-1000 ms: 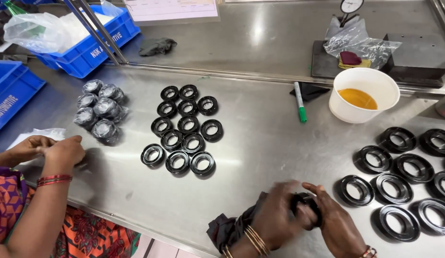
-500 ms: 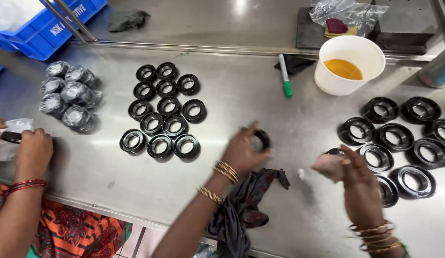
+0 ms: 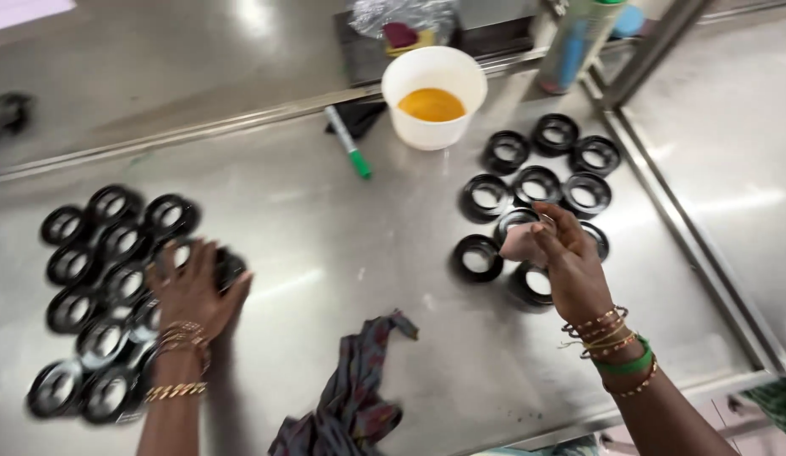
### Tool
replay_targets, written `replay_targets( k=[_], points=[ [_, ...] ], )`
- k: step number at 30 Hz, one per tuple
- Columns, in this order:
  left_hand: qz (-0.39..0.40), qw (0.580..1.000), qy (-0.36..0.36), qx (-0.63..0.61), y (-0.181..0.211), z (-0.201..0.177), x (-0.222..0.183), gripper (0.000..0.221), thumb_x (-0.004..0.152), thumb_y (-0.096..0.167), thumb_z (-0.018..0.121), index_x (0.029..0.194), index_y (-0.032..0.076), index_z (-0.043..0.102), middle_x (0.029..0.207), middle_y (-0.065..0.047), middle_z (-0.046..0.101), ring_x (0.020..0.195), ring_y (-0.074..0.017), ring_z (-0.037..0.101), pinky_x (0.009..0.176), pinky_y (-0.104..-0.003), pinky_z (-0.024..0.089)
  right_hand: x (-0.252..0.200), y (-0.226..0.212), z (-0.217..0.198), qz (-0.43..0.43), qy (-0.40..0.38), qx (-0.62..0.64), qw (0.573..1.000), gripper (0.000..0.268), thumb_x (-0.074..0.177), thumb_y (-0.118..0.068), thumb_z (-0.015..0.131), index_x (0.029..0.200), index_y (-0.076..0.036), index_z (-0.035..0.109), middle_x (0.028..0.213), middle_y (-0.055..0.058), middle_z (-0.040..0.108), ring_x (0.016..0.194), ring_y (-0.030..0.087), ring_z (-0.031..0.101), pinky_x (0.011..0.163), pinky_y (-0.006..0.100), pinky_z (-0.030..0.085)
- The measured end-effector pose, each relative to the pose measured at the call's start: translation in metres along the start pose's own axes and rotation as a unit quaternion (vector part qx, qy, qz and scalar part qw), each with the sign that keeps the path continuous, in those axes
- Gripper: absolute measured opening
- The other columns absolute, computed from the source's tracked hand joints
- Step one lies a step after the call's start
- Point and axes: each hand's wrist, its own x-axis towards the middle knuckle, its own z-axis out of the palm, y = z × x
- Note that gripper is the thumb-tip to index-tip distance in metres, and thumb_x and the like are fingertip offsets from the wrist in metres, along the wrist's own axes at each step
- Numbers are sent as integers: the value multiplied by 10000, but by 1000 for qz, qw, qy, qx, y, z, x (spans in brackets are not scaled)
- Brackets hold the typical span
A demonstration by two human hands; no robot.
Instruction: Sorting, marking, and packaging metal bearing rings into plastic bags.
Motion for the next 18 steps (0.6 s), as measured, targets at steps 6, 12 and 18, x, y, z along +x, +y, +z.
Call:
replay_targets(
  k=[6, 12, 18],
  points=[
    [-60, 998, 7, -19, -39, 10, 1, 980, 828, 874, 265, 1584, 250, 299, 1674, 18, 215, 1557, -343, 87, 1219, -613, 28, 8, -13, -70, -54, 62, -18, 996, 384, 1046, -145, 586, 1399, 3, 554, 1087, 75, 689, 970, 148, 682, 860, 279, 566],
    [-43, 989, 87, -112, 12, -19, 5, 1071, 884, 849, 385, 1614, 75, 267, 1655, -192, 252, 1531, -417, 108, 1191, -635, 55, 26, -50, -134, -48, 142, -61, 987, 366, 1090, -134, 525, 1425, 10, 497, 1089, 177, 698, 951, 231, 711, 882, 326, 619],
    [177, 919, 234, -264, 211, -78, 24, 896, 871, 615, 686, 1531, 87, 388, 1563, -180, 388, 1521, -389, 256, 1263, -561, 163, 129, -45, -164, -91, 36, -28, 995, 409, 1076, -152, 551, 1437, 30, 488, 1223, 177, 652, 1057, 230, 718, 954, 326, 641]
  ],
)
